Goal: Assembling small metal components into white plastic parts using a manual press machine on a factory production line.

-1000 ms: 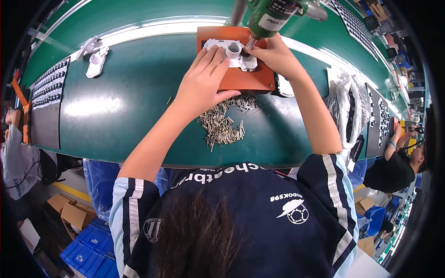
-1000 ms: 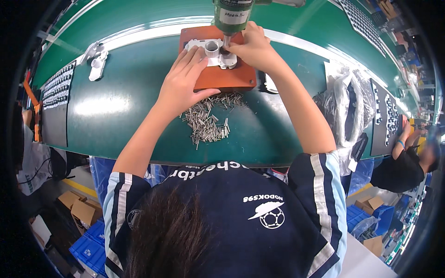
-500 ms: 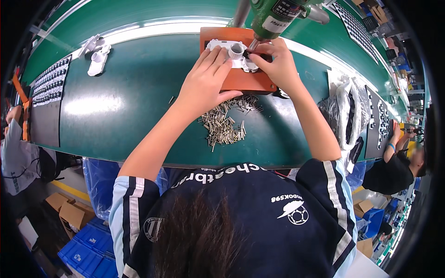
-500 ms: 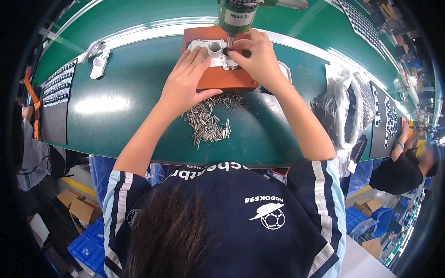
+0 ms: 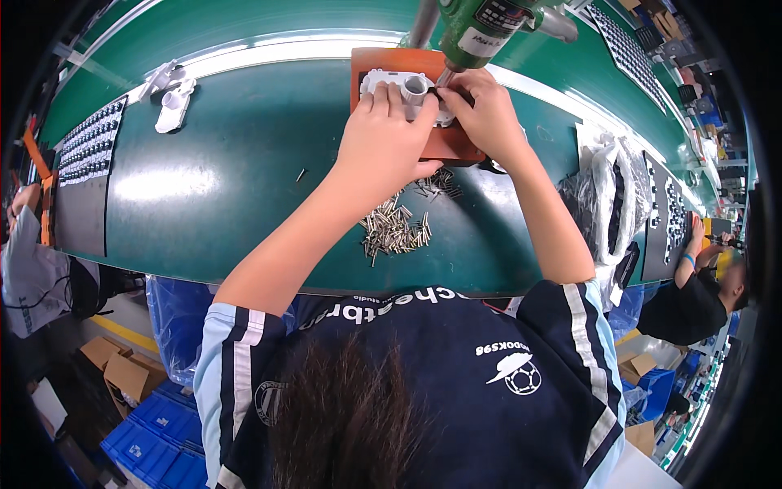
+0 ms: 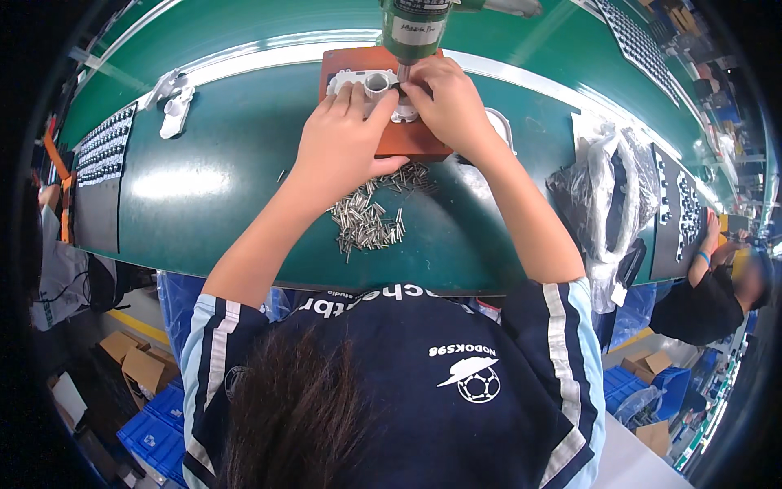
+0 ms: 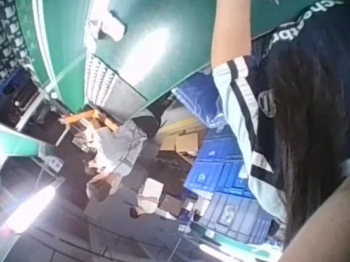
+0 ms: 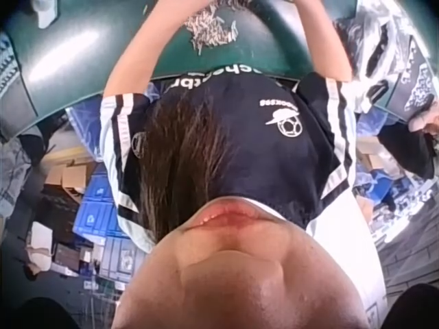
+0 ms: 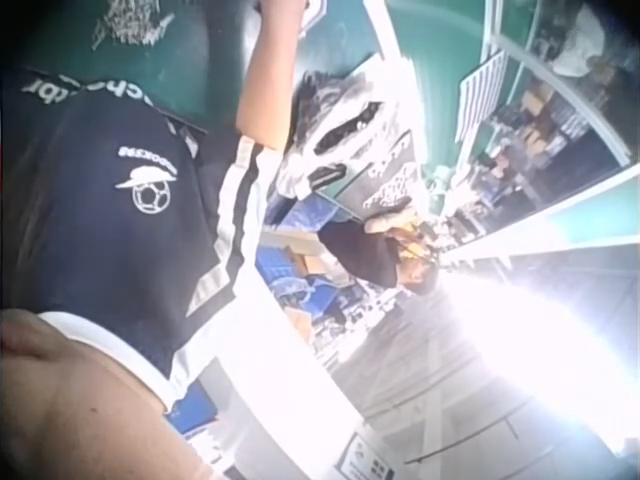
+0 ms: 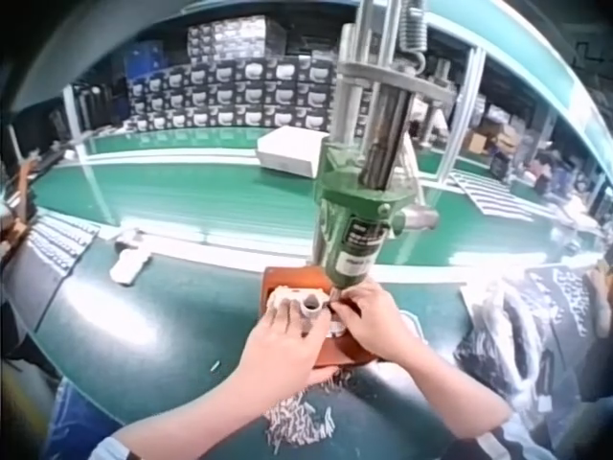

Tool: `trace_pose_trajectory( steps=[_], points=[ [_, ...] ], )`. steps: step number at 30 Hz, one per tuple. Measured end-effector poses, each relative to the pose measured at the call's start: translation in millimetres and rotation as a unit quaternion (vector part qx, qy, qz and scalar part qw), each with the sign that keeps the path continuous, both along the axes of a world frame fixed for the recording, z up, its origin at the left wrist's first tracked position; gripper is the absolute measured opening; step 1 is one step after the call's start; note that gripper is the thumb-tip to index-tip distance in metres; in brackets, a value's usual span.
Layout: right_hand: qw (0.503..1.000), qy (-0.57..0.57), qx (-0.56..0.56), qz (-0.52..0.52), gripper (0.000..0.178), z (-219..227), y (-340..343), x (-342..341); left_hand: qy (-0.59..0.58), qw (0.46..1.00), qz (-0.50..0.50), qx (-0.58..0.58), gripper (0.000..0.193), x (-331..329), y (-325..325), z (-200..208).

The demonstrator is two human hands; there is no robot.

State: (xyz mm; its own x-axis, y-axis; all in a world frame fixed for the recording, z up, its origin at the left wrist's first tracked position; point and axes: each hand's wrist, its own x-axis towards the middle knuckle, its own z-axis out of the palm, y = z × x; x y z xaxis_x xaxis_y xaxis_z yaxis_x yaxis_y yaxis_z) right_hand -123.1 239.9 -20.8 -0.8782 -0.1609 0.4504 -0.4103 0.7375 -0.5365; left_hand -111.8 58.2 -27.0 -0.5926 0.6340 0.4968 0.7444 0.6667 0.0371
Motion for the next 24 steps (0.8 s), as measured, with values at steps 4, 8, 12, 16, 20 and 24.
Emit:
trace_pose_trajectory(
  steps=[4, 8, 12, 16, 20, 24],
  points=[
    [0.997, -0.032, -0.072, -0.019, 0.020, 2.3, -3.1, 3.3, -0.008, 0.998, 0.035, -0.044, 0.079, 5.8, 11.2, 3.1],
    [0.987, -0.078, -0.126, -0.066, 0.021, 5.6, -1.2, 7.7, -0.040, 0.993, 0.070, -0.092, 0.081, 8.1, 16.6, 10.4],
    [0.966, -0.125, -0.212, -0.075, 0.021, 9.7, 10.4, 13.1, -0.048, 0.992, 0.068, -0.094, 0.082, 8.2, 17.5, 12.6],
    [0.962, -0.154, -0.203, -0.095, 0.021, 22.5, 15.8, 34.1, -0.066, 0.990, 0.073, -0.100, 0.084, 9.0, 18.2, 16.4],
    [0.979, -0.108, -0.149, -0.092, 0.017, 15.6, 29.8, 53.7, -0.057, 0.990, 0.075, -0.109, 0.083, 9.2, 19.0, 15.1],
    [0.984, -0.104, -0.096, -0.110, 0.011, -0.5, 43.2, 74.1, -0.019, 0.986, 0.086, -0.143, 0.083, 6.4, 19.6, 14.3]
  ],
)
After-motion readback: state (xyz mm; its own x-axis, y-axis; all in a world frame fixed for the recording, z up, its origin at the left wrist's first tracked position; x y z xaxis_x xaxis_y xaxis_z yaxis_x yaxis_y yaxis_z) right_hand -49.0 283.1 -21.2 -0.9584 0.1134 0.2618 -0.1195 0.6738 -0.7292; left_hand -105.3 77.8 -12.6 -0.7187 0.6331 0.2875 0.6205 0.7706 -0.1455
